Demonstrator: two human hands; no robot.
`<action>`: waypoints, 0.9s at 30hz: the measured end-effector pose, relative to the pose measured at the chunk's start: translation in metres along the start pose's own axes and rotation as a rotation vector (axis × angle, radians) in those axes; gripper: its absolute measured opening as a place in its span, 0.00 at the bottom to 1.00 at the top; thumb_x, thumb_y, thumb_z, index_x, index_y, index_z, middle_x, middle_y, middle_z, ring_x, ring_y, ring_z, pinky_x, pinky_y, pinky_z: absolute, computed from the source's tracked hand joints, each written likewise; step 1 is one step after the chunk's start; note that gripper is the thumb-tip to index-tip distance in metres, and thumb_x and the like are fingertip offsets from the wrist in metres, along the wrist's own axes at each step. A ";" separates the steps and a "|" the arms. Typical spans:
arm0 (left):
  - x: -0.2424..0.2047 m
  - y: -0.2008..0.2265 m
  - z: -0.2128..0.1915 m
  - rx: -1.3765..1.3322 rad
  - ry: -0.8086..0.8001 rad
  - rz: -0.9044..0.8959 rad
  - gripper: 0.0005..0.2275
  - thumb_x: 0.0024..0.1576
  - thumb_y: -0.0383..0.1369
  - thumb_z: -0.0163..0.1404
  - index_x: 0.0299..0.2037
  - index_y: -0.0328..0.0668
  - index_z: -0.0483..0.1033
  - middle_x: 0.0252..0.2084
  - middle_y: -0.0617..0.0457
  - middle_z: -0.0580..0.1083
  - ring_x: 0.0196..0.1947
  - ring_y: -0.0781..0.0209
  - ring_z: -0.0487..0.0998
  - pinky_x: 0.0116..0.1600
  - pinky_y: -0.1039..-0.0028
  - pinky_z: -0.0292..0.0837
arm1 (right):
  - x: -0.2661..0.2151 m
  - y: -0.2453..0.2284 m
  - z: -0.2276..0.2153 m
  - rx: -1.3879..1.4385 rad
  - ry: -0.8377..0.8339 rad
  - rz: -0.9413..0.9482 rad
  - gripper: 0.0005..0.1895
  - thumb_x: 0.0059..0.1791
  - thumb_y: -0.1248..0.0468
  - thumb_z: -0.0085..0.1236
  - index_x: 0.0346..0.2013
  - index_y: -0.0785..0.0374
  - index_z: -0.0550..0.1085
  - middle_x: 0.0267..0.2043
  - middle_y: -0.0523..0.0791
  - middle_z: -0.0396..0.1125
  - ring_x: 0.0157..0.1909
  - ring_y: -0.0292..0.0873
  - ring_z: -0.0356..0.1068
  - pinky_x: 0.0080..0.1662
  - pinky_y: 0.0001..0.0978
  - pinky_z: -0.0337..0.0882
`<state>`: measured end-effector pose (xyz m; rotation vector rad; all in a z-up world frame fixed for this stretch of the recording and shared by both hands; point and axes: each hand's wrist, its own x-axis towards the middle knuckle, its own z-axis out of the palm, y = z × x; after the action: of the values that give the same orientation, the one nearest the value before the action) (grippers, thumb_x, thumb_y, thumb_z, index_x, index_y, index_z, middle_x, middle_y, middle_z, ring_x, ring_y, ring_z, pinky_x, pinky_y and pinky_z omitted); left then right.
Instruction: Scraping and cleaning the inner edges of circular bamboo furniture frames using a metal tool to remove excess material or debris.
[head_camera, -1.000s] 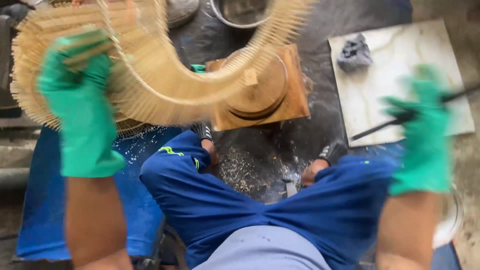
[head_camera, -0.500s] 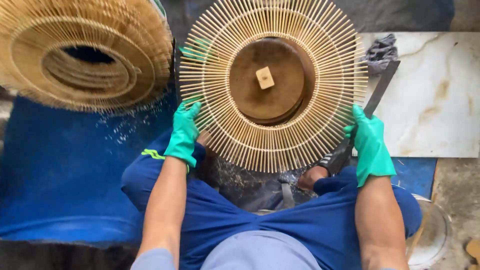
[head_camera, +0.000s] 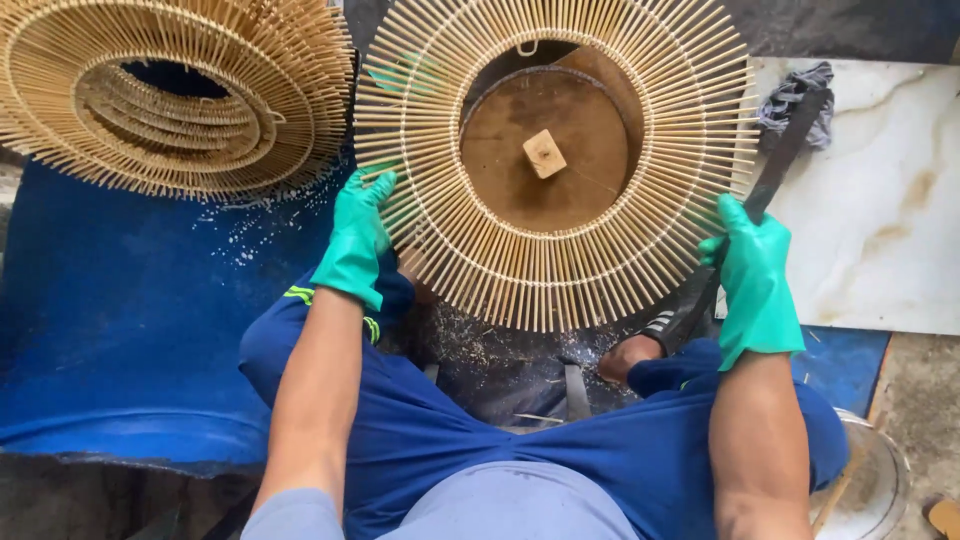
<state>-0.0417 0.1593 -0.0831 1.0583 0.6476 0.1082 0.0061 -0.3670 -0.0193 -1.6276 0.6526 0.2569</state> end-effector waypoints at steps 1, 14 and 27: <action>0.007 0.009 0.007 0.000 -0.003 0.003 0.13 0.57 0.26 0.59 0.52 0.41 0.77 0.43 0.49 0.80 0.38 0.55 0.82 0.44 0.60 0.83 | 0.001 -0.004 0.000 0.002 0.001 -0.003 0.20 0.55 0.53 0.61 0.49 0.68 0.72 0.24 0.45 0.68 0.21 0.39 0.68 0.25 0.33 0.68; -0.009 -0.019 -0.016 0.027 -0.003 -0.076 0.12 0.58 0.26 0.58 0.51 0.38 0.77 0.45 0.48 0.80 0.40 0.54 0.82 0.45 0.59 0.82 | -0.013 0.001 -0.003 -0.069 -0.048 0.039 0.17 0.55 0.55 0.60 0.47 0.66 0.73 0.25 0.44 0.68 0.22 0.38 0.68 0.26 0.32 0.69; -0.023 -0.048 -0.037 0.088 0.096 -0.054 0.13 0.57 0.28 0.60 0.52 0.41 0.76 0.42 0.50 0.78 0.36 0.58 0.80 0.39 0.64 0.82 | -0.006 0.018 0.015 -0.151 -0.014 0.009 0.16 0.56 0.57 0.58 0.47 0.69 0.74 0.29 0.46 0.71 0.22 0.39 0.70 0.24 0.31 0.70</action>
<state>-0.0906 0.1547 -0.1250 1.1247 0.7730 0.0851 -0.0059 -0.3516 -0.0339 -1.7657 0.6429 0.3299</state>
